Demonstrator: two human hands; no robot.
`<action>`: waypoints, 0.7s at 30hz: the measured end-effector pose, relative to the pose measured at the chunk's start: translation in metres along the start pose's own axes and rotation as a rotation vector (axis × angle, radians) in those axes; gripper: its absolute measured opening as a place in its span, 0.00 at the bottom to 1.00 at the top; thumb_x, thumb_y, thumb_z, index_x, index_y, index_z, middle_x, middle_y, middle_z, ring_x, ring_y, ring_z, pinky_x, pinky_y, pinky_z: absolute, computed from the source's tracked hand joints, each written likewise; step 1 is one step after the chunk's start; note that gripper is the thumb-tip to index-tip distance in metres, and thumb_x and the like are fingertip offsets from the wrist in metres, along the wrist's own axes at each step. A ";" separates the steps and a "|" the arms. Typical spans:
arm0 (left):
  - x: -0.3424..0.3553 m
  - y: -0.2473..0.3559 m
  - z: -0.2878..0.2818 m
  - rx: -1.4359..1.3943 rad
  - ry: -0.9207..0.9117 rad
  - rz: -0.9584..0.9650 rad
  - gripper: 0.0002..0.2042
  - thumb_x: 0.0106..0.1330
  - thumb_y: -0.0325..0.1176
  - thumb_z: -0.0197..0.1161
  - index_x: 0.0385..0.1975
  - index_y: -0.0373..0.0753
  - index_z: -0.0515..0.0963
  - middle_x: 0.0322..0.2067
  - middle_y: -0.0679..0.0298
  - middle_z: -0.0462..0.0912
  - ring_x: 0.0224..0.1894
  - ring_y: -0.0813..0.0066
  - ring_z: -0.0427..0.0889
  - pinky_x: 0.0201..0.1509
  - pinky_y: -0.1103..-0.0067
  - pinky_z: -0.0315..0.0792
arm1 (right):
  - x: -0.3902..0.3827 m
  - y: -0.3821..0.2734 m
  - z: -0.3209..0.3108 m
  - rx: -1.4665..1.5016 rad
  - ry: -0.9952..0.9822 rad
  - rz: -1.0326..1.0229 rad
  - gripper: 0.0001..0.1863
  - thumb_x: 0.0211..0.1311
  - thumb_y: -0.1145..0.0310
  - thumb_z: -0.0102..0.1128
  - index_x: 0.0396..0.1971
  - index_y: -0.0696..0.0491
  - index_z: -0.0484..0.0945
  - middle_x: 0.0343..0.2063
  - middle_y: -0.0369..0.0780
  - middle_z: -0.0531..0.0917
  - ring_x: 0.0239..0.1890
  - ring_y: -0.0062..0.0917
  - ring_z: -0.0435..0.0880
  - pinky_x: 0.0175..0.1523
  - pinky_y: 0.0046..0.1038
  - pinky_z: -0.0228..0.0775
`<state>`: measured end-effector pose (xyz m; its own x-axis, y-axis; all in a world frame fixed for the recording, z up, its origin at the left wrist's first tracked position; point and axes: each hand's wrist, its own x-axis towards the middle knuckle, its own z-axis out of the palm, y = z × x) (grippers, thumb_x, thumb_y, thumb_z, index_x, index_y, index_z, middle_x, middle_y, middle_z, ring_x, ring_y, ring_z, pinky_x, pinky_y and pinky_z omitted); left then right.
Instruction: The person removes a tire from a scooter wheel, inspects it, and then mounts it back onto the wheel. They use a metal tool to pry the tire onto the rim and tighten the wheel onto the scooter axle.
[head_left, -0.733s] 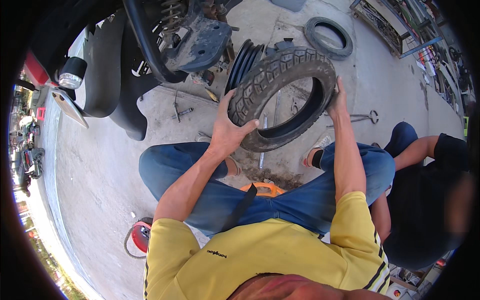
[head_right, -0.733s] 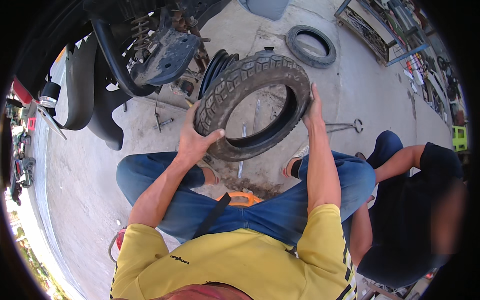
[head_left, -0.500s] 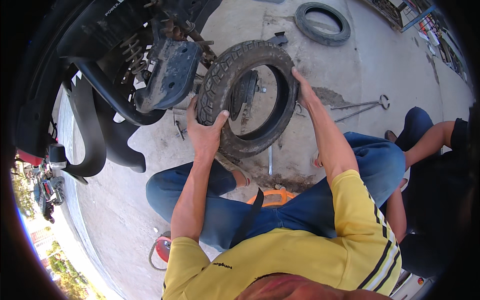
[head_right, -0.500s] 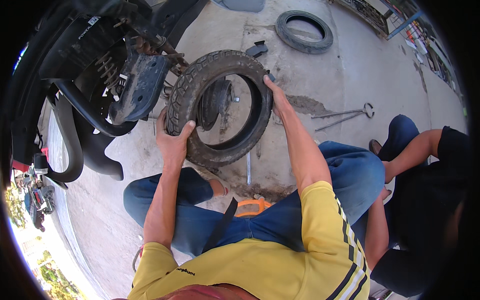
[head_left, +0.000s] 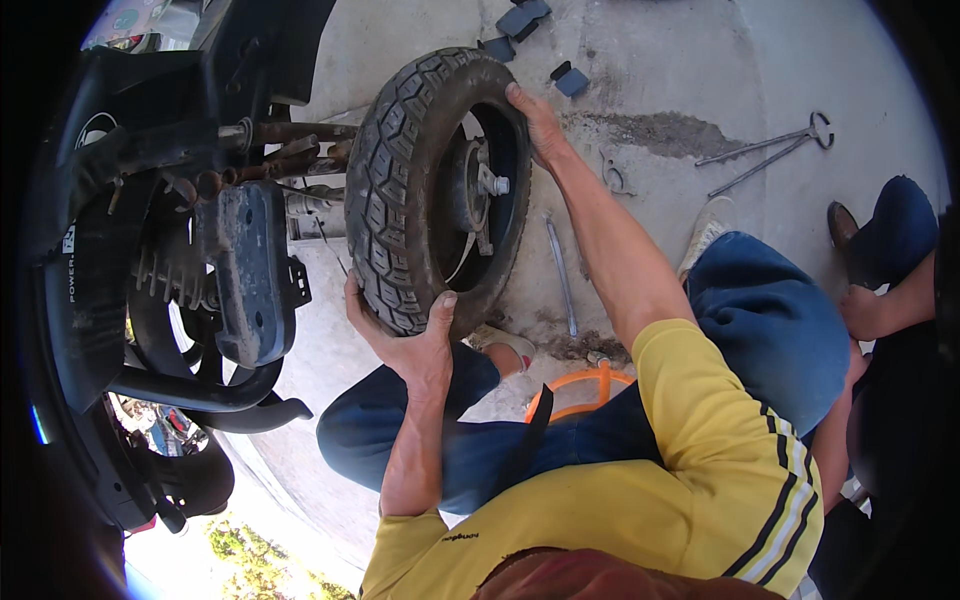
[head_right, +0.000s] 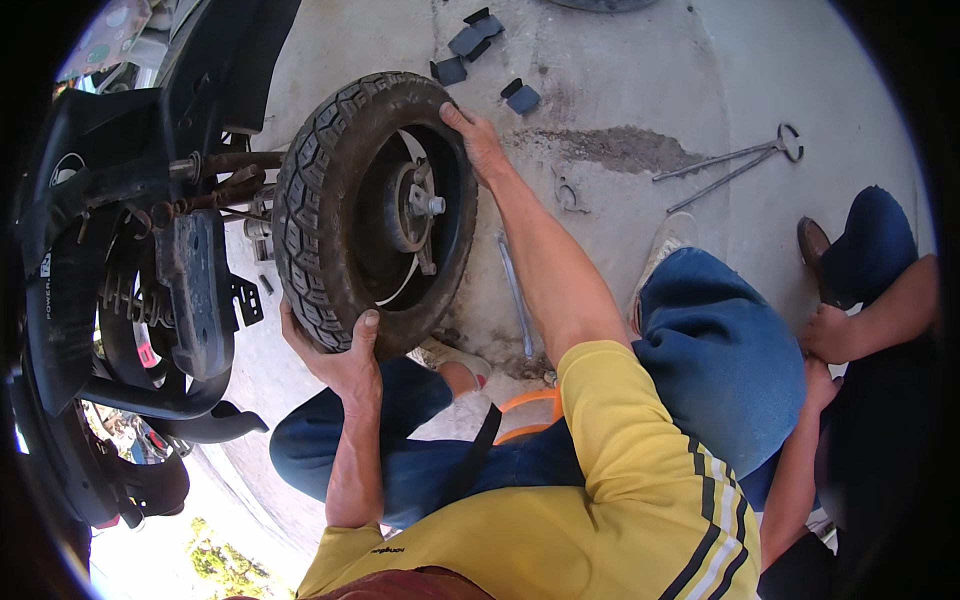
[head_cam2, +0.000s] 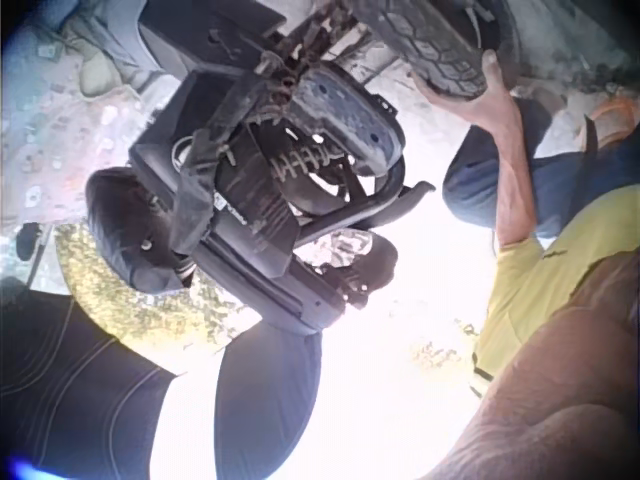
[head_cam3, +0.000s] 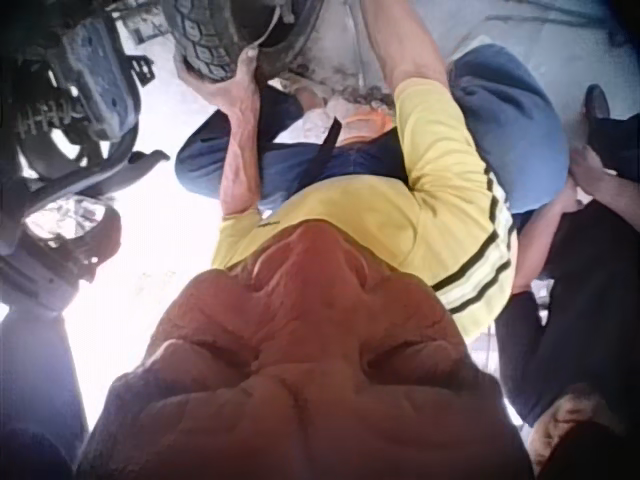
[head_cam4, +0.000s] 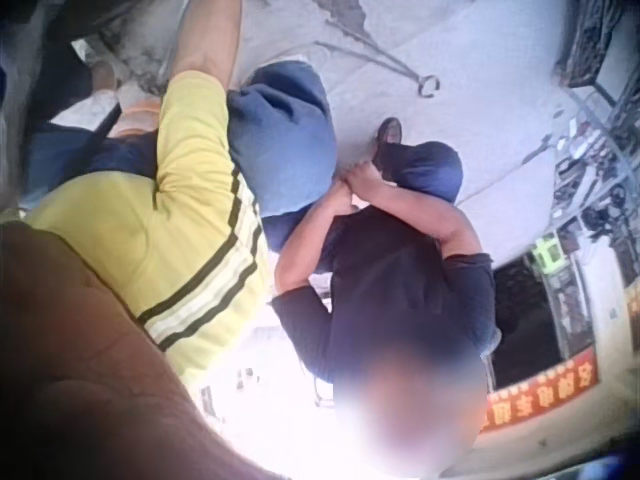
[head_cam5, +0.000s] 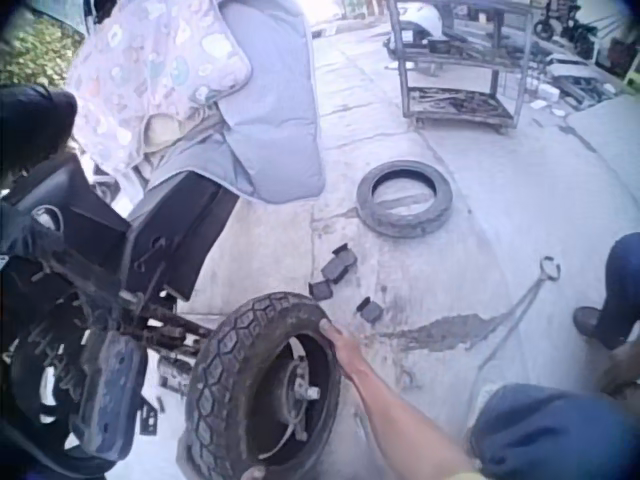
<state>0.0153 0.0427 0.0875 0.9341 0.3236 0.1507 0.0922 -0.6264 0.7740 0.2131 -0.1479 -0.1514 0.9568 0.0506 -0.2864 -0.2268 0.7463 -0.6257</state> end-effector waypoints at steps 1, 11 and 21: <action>-0.001 -0.003 -0.001 0.012 -0.018 -0.020 0.53 0.50 0.36 0.86 0.74 0.30 0.57 0.69 0.49 0.63 0.72 0.56 0.63 0.78 0.64 0.55 | 0.001 0.003 0.001 -0.001 0.010 -0.006 0.37 0.67 0.42 0.69 0.60 0.61 0.79 0.51 0.42 0.86 0.52 0.25 0.84 0.61 0.28 0.74; 0.041 0.044 0.018 0.029 -0.058 -0.120 0.51 0.52 0.40 0.86 0.71 0.25 0.61 0.65 0.47 0.71 0.68 0.59 0.70 0.74 0.67 0.61 | 0.015 0.018 -0.011 -0.223 0.173 0.044 0.39 0.67 0.36 0.66 0.56 0.61 0.83 0.49 0.42 0.87 0.49 0.24 0.85 0.58 0.27 0.75; 0.009 0.029 -0.015 0.062 -0.425 0.347 0.45 0.44 0.32 0.83 0.65 0.28 0.69 0.55 0.48 0.75 0.57 0.54 0.78 0.65 0.65 0.71 | -0.104 0.057 -0.121 -0.394 0.656 -0.011 0.30 0.75 0.43 0.51 0.50 0.57 0.83 0.44 0.50 0.88 0.44 0.39 0.88 0.53 0.43 0.77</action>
<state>0.0214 0.0379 0.1206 0.9691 -0.2160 0.1191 -0.2377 -0.6898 0.6838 0.0781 -0.1908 -0.2451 0.6833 -0.4512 -0.5741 -0.3839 0.4468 -0.8081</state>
